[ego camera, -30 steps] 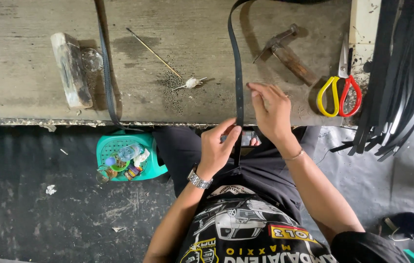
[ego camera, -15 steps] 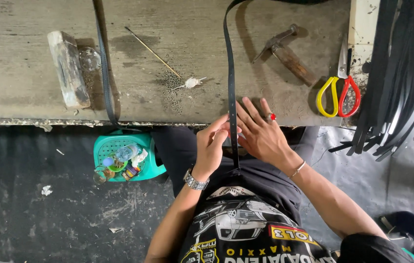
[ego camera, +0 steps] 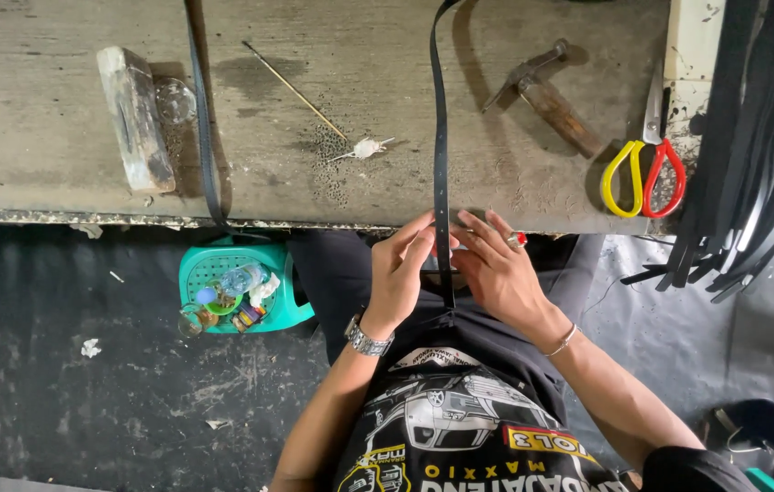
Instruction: Hammering metal rivets into a long leather strap on a workbench to secure components.
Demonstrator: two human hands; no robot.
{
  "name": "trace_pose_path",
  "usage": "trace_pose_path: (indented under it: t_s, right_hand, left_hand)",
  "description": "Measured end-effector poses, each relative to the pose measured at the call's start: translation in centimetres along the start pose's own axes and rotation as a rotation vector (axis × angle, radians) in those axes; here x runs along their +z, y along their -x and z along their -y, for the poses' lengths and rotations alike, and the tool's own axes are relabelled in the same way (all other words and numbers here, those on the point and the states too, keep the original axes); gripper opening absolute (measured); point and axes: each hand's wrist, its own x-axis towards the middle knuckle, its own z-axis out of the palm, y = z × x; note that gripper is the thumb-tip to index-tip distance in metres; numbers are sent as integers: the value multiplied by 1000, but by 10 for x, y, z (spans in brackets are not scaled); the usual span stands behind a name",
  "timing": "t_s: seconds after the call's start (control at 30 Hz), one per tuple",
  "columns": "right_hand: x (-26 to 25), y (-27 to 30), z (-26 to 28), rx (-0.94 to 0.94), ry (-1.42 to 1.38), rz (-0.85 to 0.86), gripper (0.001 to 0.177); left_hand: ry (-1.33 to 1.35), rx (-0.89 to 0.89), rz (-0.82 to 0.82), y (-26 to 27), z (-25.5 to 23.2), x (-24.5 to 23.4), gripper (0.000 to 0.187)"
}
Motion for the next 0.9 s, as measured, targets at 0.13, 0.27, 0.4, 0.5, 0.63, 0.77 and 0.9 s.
trace_pose_path:
  t_s: [0.13, 0.27, 0.4, 0.5, 0.63, 0.77, 0.9]
  right_hand:
    - [8, 18, -13, 85, -12, -106, 16]
    - [-13, 0, -2, 308, -309, -193, 41]
    - [-25, -16, 6, 799, -823, -96, 42]
    - [-44, -53, 18, 957, -1110, -83, 41]
    - [-48, -81, 8, 1158, -1551, -65, 56]
    - [-24, -78, -24, 1056, -1747, -317, 40]
    - [-55, -109, -31, 934, -1803, -463, 32]
  left_hand:
    - [-4, -8, -9, 1, 6, -2, 39]
    - [56, -21, 4, 0, 6, 0, 38]
    - [145, -99, 79, 0, -1, 5, 35]
    - [167, -218, 104, 3, 8, 7, 31]
    - [389, -370, 146, 4, 3, 21, 30]
    - [406, -496, 160, 6, 18, 18, 34]
    - [214, -419, 229, 8, 35, 6, 41]
